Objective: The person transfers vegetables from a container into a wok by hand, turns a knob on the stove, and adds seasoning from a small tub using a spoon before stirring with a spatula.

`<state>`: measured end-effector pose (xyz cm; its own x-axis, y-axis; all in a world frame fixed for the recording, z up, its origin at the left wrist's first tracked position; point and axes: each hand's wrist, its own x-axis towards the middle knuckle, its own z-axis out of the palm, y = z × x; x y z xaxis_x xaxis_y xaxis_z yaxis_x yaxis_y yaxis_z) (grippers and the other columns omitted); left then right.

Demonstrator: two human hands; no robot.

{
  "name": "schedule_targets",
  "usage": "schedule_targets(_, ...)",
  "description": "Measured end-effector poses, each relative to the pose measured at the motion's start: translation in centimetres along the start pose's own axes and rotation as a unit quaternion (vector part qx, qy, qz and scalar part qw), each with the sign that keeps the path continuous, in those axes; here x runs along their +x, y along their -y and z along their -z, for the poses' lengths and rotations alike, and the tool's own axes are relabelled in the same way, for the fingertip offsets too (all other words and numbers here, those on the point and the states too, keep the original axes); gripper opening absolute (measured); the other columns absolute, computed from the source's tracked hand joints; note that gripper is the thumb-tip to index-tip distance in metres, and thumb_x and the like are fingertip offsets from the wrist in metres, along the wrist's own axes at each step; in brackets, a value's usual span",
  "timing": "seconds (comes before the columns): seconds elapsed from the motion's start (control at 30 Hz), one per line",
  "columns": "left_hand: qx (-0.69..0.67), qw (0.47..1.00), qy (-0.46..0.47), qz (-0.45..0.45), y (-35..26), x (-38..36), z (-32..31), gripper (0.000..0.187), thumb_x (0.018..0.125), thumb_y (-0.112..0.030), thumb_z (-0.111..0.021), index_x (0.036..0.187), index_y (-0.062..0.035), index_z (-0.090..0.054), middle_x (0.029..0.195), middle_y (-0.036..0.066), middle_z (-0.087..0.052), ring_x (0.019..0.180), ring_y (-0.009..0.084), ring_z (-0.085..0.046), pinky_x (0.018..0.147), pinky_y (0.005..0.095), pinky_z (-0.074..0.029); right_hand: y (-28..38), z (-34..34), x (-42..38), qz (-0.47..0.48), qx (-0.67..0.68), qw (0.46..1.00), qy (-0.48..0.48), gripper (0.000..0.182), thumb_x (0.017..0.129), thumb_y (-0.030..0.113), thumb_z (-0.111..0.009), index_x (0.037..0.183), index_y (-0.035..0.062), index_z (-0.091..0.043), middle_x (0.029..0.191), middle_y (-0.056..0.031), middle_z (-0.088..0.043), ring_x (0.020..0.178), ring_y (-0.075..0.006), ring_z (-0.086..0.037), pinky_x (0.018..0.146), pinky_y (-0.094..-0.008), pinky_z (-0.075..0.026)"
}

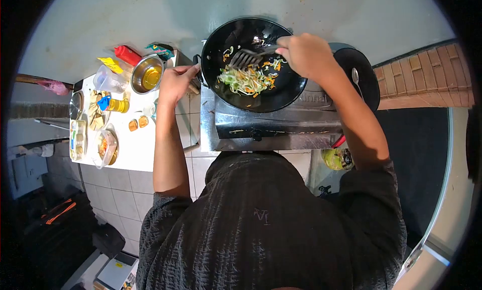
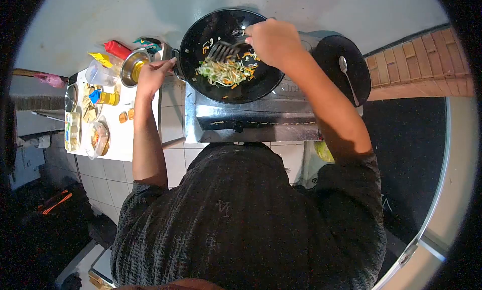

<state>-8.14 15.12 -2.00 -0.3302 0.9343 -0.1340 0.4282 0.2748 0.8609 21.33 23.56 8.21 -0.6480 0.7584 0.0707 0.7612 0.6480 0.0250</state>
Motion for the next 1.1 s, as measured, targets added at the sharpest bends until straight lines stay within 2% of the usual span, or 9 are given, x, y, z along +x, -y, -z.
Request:
schedule_targets(0.17,0.021,0.999,0.0,0.024,-1.2,-0.5,0.2,0.037,0.081,-0.037,-0.069,0.086,0.0002,-0.072,0.073,0.004,-0.065,0.071,0.0101,-0.055,0.071,0.0244,-0.043,-1.9,-2.1,2.5,-0.053,-0.05,0.992,-0.099,0.018,0.087,0.026,-0.055,0.086,0.0113,-0.066,0.077,-0.0148,-0.066,0.073,-0.0339,-0.065,0.063,-0.046,-0.052)
schedule_targets(0.27,0.025,0.999,-0.015,0.021,-1.1,-0.5,0.0,0.038,0.08,-0.037,-0.069,0.084,0.0003,-0.072,0.07,0.004,-0.064,0.07,0.0097,-0.054,0.07,0.0246,-0.043,-1.6,-4.1,3.0,-0.028,0.018,0.997,-0.069,0.018,0.087,0.026,-0.054,0.088,0.0124,-0.066,0.079,-0.015,-0.067,0.074,-0.0352,-0.065,0.065,-0.0462,-0.052)
schedule_targets(0.33,0.04,0.999,-0.02,0.012,-1.3,-0.9,0.0,0.035,0.081,-0.033,-0.068,0.088,0.0009,-0.071,0.07,0.005,-0.066,0.063,0.0097,-0.055,0.061,0.0256,-0.043,-0.8,-3.0,1.8,0.001,0.048,0.996,-0.075,0.019,0.088,0.028,-0.054,0.089,0.013,-0.066,0.079,-0.016,-0.066,0.076,-0.0361,-0.064,0.068,-0.0462,-0.051)
schedule_targets(0.4,0.031,0.999,-0.017,0.017,-1.6,-1.2,0.1,0.037,0.081,-0.035,-0.069,0.087,0.0009,-0.071,0.069,0.005,-0.065,0.066,0.0097,-0.054,0.065,0.0251,-0.043,-0.8,-1.4,1.5,0.024,0.042,0.998,-0.029,0.019,0.088,0.028,-0.055,0.089,0.0122,-0.065,0.079,-0.0156,-0.066,0.078,-0.0356,-0.064,0.07,-0.0464,-0.051)
schedule_targets(0.53,0.024,1.0,0.0,0.012,-1.0,-0.8,0.1,0.038,0.081,-0.036,-0.069,0.088,0.0007,-0.072,0.071,0.005,-0.066,0.068,0.0098,-0.055,0.069,0.0248,-0.044,-1.2,-1.3,3.2,-0.054,-0.007,0.997,-0.046,0.022,0.09,0.029,-0.052,0.094,0.01,-0.062,0.08,-0.0154,-0.065,0.078,-0.0373,-0.062,0.068,-0.0471,-0.049)
schedule_targets(0.73,0.002,1.0,0.006,-0.009,-0.5,-0.6,0.2,0.037,0.08,-0.035,-0.069,0.091,-0.0004,-0.072,0.075,0.006,-0.068,0.07,0.0108,-0.057,0.07,0.0258,-0.045,-0.1,-1.6,1.2,0.097,0.026,0.993,-0.054,0.021,0.089,0.029,-0.053,0.09,0.0106,-0.064,0.076,-0.0167,-0.064,0.074,-0.0372,-0.063,0.066,-0.0462,-0.05)
schedule_targets(0.83,0.013,0.999,-0.025,-0.029,-0.2,-0.2,0.0,0.033,0.079,-0.03,-0.069,0.084,0.0025,-0.071,0.063,0.006,-0.064,0.058,0.0103,-0.054,0.058,0.0262,-0.044,-0.1,1.8,0.2,0.017,-0.044,0.999,-0.005,0.023,0.085,0.028,-0.056,0.084,0.0079,-0.067,0.075,-0.0166,-0.066,0.074,-0.0371,-0.063,0.068,-0.0462,-0.051)
schedule_targets(1.03,0.029,0.997,-0.032,-0.062,-0.5,-0.2,0.3,0.035,0.078,-0.032,-0.07,0.084,0.0014,-0.071,0.058,0.007,-0.061,0.057,0.011,-0.055,0.058,0.0279,-0.045,-1.2,4.2,4.0,-0.186,-0.123,0.972,0.067,0.027,0.078,0.024,-0.056,0.086,0.0013,-0.069,0.083,-0.0192,-0.067,0.077,-0.037,-0.065,0.072,-0.0454,-0.052)
schedule_targets(1.1,0.035,0.998,-0.019,-0.054,-0.7,-0.1,0.5,0.035,0.078,-0.033,-0.069,0.085,0.0012,-0.071,0.058,0.007,-0.061,0.057,0.0113,-0.055,0.059,0.0281,-0.045,-1.0,2.3,5.0,-0.191,-0.115,0.967,0.121,0.028,0.077,0.025,-0.056,0.085,0.0008,-0.069,0.082,-0.0198,-0.067,0.077,-0.0372,-0.065,0.073,-0.045,-0.051)
